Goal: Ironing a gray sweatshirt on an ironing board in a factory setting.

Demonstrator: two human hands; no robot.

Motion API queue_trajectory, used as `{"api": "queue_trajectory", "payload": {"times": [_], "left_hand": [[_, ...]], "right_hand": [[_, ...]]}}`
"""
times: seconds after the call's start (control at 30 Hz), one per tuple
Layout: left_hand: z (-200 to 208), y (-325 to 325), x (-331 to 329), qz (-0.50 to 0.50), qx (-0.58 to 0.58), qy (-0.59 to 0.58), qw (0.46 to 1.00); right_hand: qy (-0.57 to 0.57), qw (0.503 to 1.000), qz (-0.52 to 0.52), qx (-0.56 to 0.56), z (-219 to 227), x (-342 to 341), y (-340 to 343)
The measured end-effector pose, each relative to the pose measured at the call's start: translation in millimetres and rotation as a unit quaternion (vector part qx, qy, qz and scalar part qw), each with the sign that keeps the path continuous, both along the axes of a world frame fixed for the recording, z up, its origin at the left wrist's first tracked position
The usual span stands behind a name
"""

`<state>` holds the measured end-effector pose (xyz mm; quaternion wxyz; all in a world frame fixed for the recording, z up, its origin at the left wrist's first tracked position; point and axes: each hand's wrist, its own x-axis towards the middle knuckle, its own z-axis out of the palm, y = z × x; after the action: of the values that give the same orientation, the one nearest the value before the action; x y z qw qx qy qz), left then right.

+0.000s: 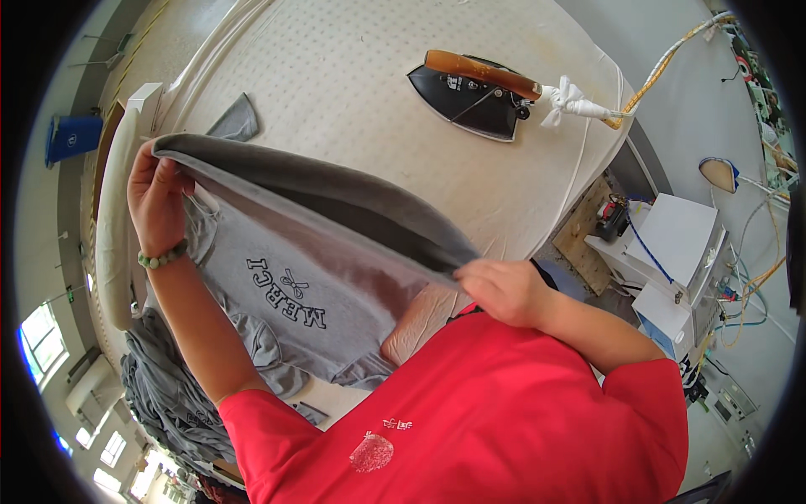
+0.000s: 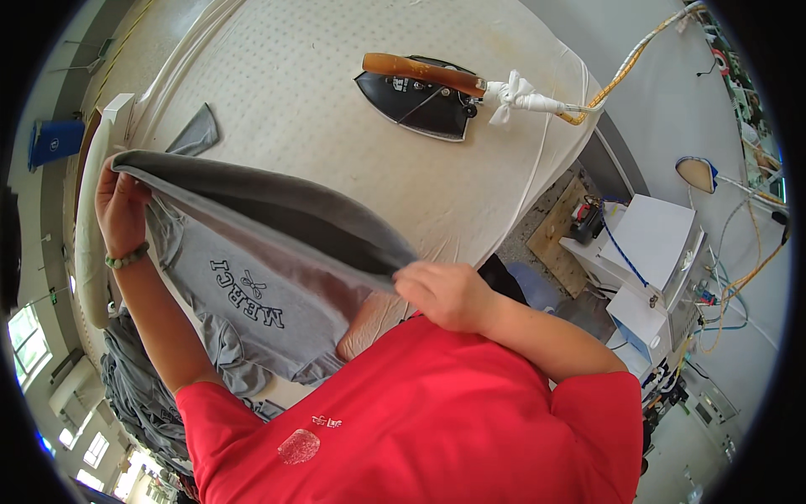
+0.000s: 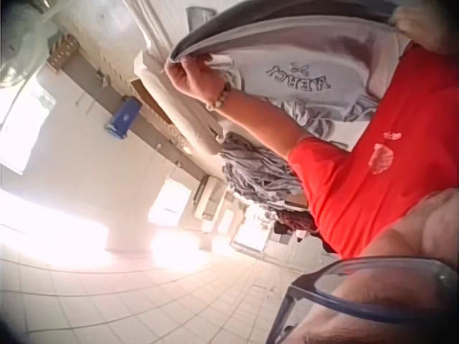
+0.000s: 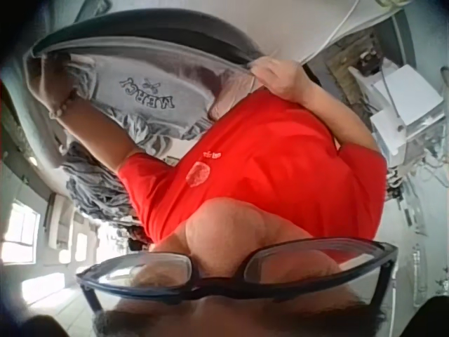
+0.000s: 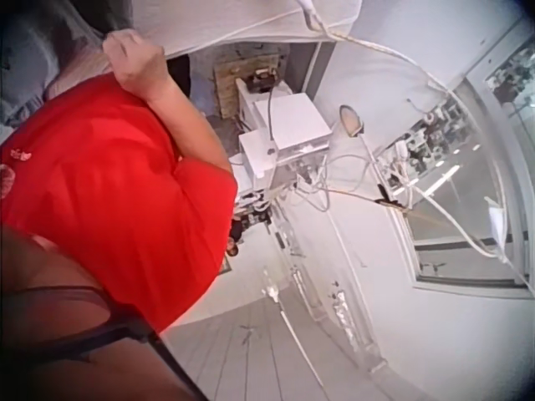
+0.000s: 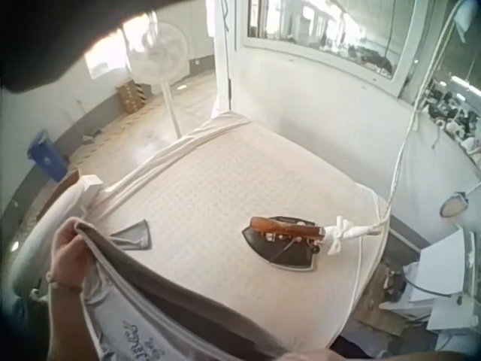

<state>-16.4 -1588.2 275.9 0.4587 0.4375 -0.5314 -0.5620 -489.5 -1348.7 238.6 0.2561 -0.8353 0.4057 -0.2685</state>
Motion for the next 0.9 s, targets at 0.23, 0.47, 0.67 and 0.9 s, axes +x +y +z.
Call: {"api": "queue_trajectory", "payload": {"times": [0.23, 0.47, 0.67, 0.9], "left_hand": [[-1, -12, -36, 0.163, -0.055, 0.026, 0.985], [-75, -69, -100, 0.059, 0.005, -0.176, 0.983], [-159, -92, -153, 0.077, -0.001, -0.438, 0.896], [-173, -48, -179, 0.205, -0.17, -0.509, 0.818]], "right_hand": [[-0.005, 0.995, 0.049, 0.086, 41, -9, 3], [0.043, 0.957, -0.114, 0.263, -8, -36, -24], [0.078, 0.919, -0.162, 0.351, -86, -46, -44], [0.153, 0.88, -0.139, 0.427, -64, -23, -99]]}}
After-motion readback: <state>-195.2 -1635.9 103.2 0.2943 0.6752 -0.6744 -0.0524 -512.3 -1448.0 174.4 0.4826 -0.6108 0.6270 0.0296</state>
